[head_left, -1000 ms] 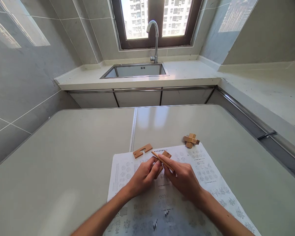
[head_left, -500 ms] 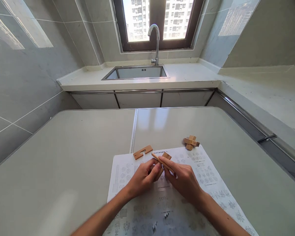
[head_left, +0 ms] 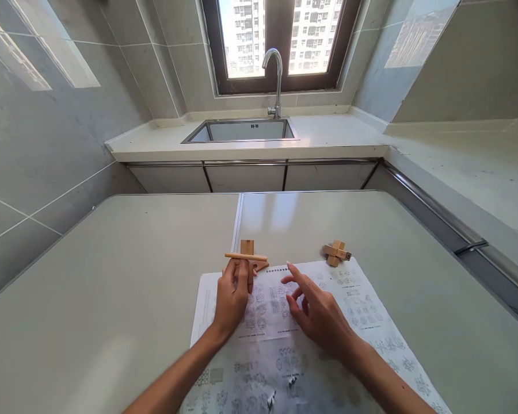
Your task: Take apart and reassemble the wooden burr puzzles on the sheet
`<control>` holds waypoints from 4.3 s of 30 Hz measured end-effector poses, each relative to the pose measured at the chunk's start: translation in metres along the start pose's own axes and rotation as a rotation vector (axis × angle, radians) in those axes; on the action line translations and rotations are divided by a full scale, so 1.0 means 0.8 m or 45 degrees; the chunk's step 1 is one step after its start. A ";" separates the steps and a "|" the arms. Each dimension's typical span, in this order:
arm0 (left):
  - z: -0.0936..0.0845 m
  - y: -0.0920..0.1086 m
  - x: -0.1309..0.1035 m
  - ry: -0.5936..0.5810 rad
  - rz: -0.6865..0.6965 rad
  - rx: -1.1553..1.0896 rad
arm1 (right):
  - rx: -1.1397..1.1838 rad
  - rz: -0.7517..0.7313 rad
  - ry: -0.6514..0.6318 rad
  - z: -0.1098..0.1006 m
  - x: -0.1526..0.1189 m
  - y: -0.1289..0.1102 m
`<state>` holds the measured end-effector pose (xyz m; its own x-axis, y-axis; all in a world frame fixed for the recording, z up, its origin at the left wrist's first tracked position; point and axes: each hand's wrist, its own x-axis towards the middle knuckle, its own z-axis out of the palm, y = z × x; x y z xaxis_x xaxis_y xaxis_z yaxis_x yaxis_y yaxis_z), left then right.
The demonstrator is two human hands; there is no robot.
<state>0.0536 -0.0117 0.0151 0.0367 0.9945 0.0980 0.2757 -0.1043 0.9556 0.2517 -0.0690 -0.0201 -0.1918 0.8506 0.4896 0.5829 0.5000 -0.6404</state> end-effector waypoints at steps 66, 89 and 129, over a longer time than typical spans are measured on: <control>0.005 -0.010 0.002 -0.980 -0.508 -1.001 | 1.182 0.782 0.024 -0.029 0.021 0.000; -0.008 -0.004 0.002 -1.300 -0.637 -0.928 | 1.105 0.794 -0.068 -0.025 0.017 -0.001; -0.012 -0.008 0.008 -1.260 -0.808 -0.899 | 1.120 0.830 -0.218 -0.027 0.020 0.002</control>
<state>0.0426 -0.0043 0.0121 0.8350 0.4177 -0.3582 -0.0304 0.6850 0.7279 0.2666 -0.0583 -0.0009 -0.1988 0.9701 -0.1391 -0.1394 -0.1685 -0.9758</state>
